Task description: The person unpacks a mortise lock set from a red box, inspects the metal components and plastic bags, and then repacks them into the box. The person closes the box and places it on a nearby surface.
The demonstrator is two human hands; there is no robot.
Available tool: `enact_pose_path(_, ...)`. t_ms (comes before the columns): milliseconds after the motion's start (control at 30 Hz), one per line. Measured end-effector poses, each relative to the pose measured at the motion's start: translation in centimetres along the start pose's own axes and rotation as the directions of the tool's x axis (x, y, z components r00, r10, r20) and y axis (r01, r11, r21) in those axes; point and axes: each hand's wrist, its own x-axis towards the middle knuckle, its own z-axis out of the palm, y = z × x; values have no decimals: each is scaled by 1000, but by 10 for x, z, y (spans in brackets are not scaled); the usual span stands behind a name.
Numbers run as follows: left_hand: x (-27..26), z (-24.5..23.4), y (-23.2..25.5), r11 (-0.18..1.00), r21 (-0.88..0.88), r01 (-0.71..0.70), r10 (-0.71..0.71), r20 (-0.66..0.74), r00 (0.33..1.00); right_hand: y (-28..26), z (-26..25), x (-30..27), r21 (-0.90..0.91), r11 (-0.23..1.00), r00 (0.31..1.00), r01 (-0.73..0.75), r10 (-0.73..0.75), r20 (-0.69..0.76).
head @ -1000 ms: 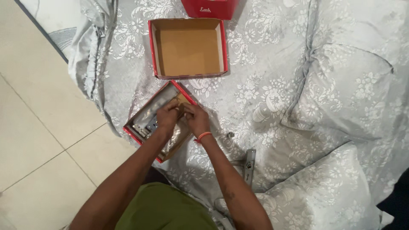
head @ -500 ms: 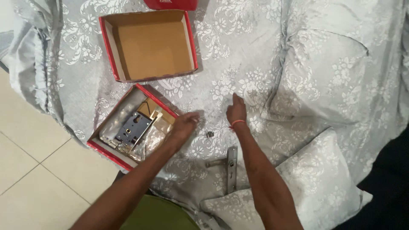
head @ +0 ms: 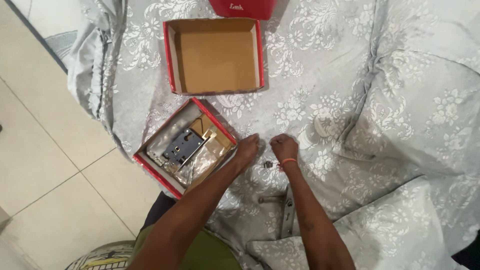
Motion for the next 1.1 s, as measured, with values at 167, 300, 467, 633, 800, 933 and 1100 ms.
enact_pose_path(167, 13, 22, 8, 997, 58, 47, -53, 92, 994, -6, 0, -11, 133, 984, 992, -115, 107, 65)
enact_pose_path(300, 7, 29, 24, 972, -206, 111, -73, 183, 980, -15, 12, -18, -15, 999, 998, -40, 39, -56)
enact_pose_path(467, -11, -10, 74, 986, -163, 38, 6, 261, 965, -52, 12, -32, 46, 994, 994, 95, -93, -58)
enact_pose_path(633, -60, -83, 127, 972, -218, 87, -42, 203, 978, -84, 52, -42, 347, 921, 970, 177, -222, 95)
enact_pose_path(800, -91, -153, 136, 918, 3, -397, 378, 303, 875, -111, 117, -67, 58, 831, 831, 554, -556, 22)
enact_pose_path(933, -99, -178, 153, 881, -466, -85, 205, 213, 955, -136, 136, -93, 83, 854, 858, 514, -512, -50)
enact_pose_path(1100, -95, -187, 134, 854, -518, -40, 176, 216, 960, -100, 100, -107, 248, 880, 895, 405, -325, -307)
